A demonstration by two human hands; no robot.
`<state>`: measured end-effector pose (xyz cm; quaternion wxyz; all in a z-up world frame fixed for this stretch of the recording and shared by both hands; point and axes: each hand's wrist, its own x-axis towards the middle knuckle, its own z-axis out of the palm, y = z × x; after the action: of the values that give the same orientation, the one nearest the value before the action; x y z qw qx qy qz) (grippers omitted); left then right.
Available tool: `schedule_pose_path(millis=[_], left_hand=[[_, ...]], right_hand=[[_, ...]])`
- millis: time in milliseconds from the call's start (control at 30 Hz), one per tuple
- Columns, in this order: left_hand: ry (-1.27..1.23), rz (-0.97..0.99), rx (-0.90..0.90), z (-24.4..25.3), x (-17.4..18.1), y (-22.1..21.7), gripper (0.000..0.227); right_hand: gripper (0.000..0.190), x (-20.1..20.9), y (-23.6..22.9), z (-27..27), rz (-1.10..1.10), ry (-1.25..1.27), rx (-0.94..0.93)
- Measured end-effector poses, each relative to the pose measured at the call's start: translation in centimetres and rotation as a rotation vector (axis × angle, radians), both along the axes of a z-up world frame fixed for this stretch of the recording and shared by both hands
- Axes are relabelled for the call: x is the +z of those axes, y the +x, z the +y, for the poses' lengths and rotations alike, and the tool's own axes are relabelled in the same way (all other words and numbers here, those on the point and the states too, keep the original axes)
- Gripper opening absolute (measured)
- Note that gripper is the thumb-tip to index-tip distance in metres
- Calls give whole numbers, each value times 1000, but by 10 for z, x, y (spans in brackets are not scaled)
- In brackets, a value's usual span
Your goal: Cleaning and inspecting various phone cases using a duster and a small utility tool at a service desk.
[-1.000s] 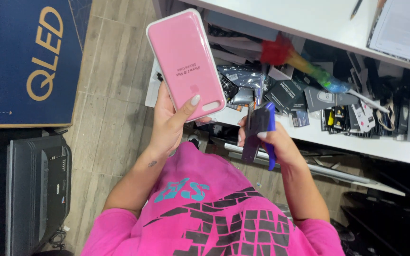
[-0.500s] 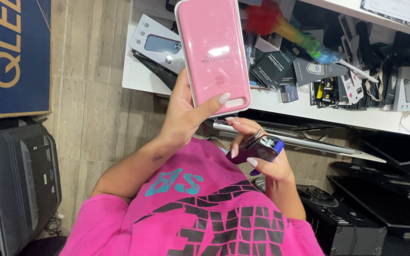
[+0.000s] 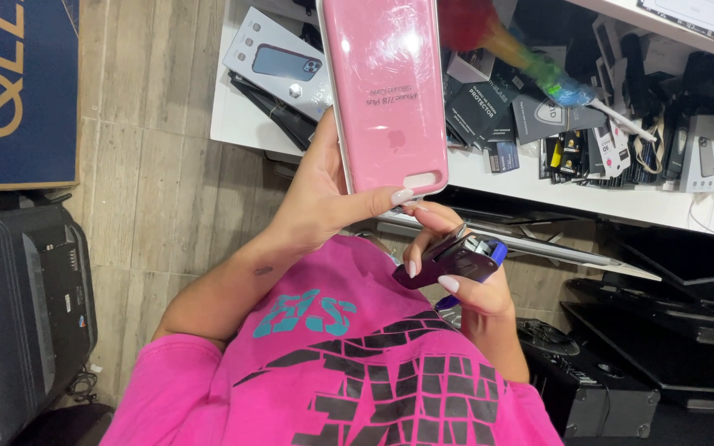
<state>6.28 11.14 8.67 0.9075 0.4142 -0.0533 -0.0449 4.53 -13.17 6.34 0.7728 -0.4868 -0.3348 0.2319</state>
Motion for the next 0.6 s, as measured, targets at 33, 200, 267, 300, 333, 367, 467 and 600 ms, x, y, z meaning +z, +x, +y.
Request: schedule_pose_path(millis=[33,200,267,300,333,367,467,600], left_hand=[[-13,0,-17,0,-2,0,84],[22,24,-38,4,6,-4,88],[44,59,-54,5,13,-6,89],[44,40,-53,5,15,-6,90],[45,20,-52,5,18,-6,91],[44,21,-55,5,18,-6,91],[73,64,-68,4,19,-5,92],[93,59,-65,4,20,-5,90]], right_hand=[[80,-1,-1,1,27,29,10],[82,10,-20,2,202,14,-70],[81,16,-27,4,304,-23,-135],[81,18,-27,5,315,-37,-143],[81,21,-28,6,326,-51,-151],[81,22,-29,7,327,-52,-154],[81,25,-32,9,351,-57,-175],[79,24,-36,10,341,-27,-180]])
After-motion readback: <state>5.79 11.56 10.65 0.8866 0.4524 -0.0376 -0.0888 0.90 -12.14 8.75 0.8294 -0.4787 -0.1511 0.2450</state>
